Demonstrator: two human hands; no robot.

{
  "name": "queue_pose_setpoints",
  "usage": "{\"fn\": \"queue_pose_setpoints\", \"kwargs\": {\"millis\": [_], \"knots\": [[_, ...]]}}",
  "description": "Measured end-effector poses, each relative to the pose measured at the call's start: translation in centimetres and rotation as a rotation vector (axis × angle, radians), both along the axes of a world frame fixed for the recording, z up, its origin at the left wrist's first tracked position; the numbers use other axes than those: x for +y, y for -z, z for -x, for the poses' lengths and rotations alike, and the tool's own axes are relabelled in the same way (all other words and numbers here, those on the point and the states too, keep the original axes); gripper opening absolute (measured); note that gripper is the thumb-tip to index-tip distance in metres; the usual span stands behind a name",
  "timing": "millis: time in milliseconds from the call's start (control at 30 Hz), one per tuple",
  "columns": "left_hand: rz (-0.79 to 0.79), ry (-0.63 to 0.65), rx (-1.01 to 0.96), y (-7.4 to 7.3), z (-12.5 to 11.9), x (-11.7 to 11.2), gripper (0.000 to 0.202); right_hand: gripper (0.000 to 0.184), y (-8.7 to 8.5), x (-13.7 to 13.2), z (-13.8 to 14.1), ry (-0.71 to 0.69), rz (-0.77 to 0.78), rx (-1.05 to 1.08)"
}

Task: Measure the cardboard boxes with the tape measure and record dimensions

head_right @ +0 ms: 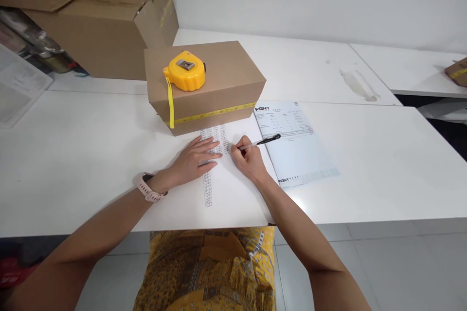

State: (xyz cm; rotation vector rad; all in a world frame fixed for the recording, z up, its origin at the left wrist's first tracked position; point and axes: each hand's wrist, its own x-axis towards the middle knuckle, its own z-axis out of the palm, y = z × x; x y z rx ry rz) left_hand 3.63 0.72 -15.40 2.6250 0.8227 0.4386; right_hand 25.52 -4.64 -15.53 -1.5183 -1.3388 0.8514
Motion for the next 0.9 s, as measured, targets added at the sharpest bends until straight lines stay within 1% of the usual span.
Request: {"fn": "queue_pose_setpoints", "kwargs": {"millis": [200,367,633,900], "knots": [[-0.015,0.001,-0.001,0.04,0.01,0.03,0.028,0.024,-0.29,0.06,0.12,-0.017,-0.003,-0.055],[-0.011,0.000,-0.004,0.15,0.04,0.08,0.028,0.022,-0.20,0.14,0.12,-0.027,0.018,-0.069],[-0.007,0.001,-0.003,0.05,0.04,0.06,0.028,0.023,-0.08,0.09,0.13,-0.009,0.020,-0.074],[0.002,-0.002,-0.012,0.08,0.05,0.02,0.028,0.025,-0.63,0.07,0.33,0.008,0.023,-0.112]]}}
